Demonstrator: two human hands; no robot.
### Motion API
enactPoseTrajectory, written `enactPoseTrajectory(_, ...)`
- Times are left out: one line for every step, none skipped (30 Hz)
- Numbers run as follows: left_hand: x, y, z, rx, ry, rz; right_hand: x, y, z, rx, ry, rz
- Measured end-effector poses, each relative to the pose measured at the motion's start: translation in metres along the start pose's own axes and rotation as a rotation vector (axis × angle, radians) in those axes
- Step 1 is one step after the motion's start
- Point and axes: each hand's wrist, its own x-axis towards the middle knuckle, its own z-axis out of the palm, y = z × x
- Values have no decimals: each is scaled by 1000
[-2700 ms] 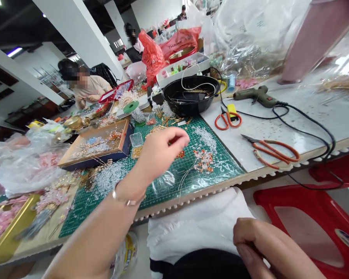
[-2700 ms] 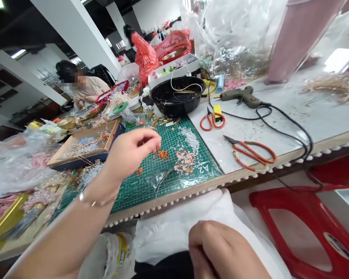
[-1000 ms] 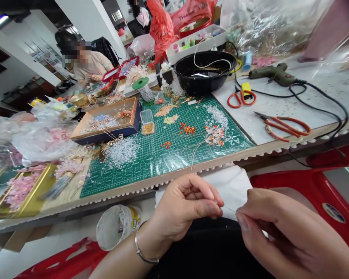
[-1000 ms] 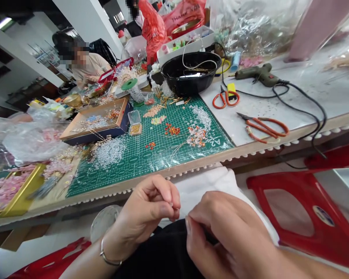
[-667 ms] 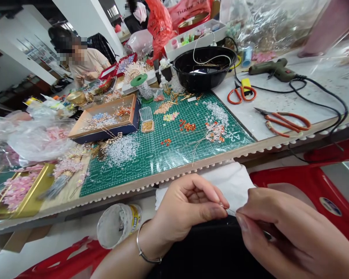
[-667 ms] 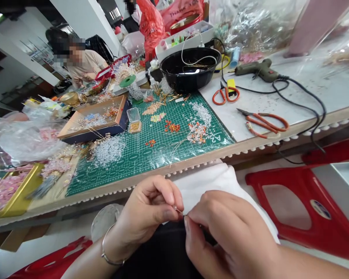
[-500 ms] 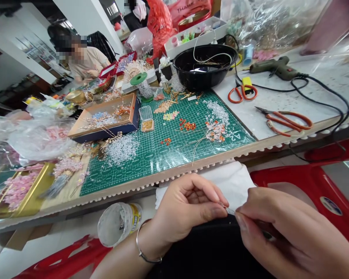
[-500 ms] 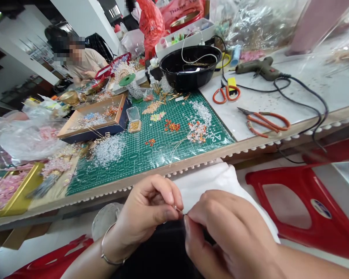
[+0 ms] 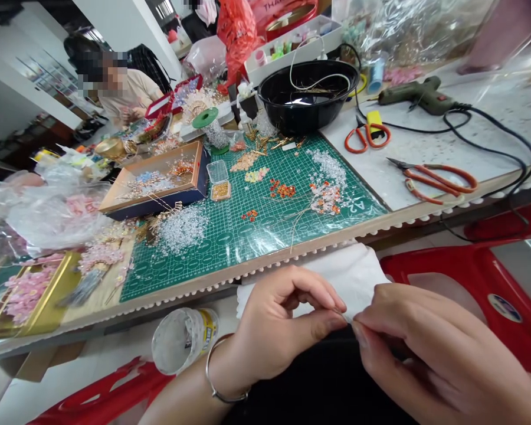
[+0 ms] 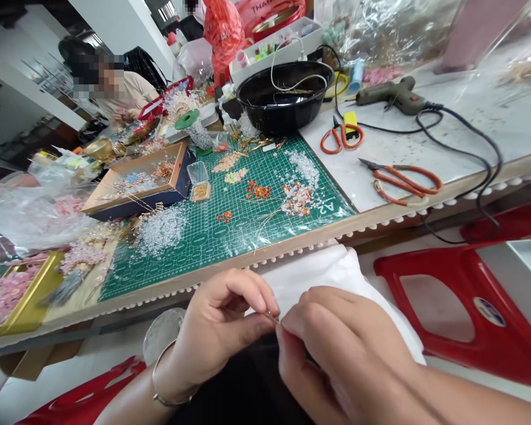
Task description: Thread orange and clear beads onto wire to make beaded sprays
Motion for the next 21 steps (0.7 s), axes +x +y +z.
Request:
enactPoseTrajectory(0, 1, 0, 46, -3, 10, -1, 2, 1, 3, -2, 13)
enactPoseTrajectory(0, 3, 0, 100, 1, 20, -1, 3, 3, 5, -2, 26)
enactPoseTrajectory(0, 4, 0, 161, 6, 28, -2, 5, 4, 5, -5, 40)
enactPoseTrajectory(0, 5, 0, 224, 15, 33, -3, 7, 6, 3, -10, 50)
enactPoseTrajectory(0, 6, -1, 286, 24, 38, -3, 8, 7, -3, -15, 59)
enactPoseTrajectory(0, 6, -2, 340, 32, 45, -3, 10, 7, -13, -19, 70)
enactPoseTrajectory(0, 6, -3, 386, 40, 51, -3, 11, 8, -20, -22, 79)
enactPoseTrajectory(0, 6, -3, 424, 50, 56, -3, 12, 8, -21, -17, 87)
enactPoseTrajectory(1, 6, -3, 452, 66, 59, -3, 13, 9, -13, -13, 93)
enactPoseTrajectory(3, 6, -4, 472, 85, 55, -3, 15, 9, 5, -7, 97)
enactPoseTrajectory(5, 5, -3, 484, 103, 42, -3, 16, 9, 30, -11, 101)
enactPoseTrajectory(7, 4, -3, 487, 119, 22, -2, 18, 10, 59, -17, 100)
enactPoseTrajectory(9, 3, -2, 481, 132, 0, -2, 20, 10, 80, -20, 100)
enactPoseTrajectory(11, 2, -1, 472, 140, -27, -2, 22, 10, 92, -24, 103)
enactPoseTrajectory(13, 2, 0, 461, 140, -55, -2, 25, 11, 94, -21, 105)
enactPoseTrajectory(14, 2, 2, 457, 129, -85, -1, 28, 11, 91, -13, 106)
enactPoseTrajectory(16, 3, 2, 460, 108, -114, -1, 31, 11, 86, 0, 99)
enactPoseTrajectory(19, 5, 2, 470, 73, -137, -1, 33, 10, 78, 14, 95)
enactPoseTrajectory(23, 8, 1, 495, 33, -151, -1, 36, 9, 69, 21, 97)
enactPoseTrajectory(30, 12, -2, 557, 4, -153, -1, 38, 8, 67, 29, 98)
enactPoseTrajectory(39, 16, -7, 644, -4, -139, -2, 40, 6, 64, 38, 103)
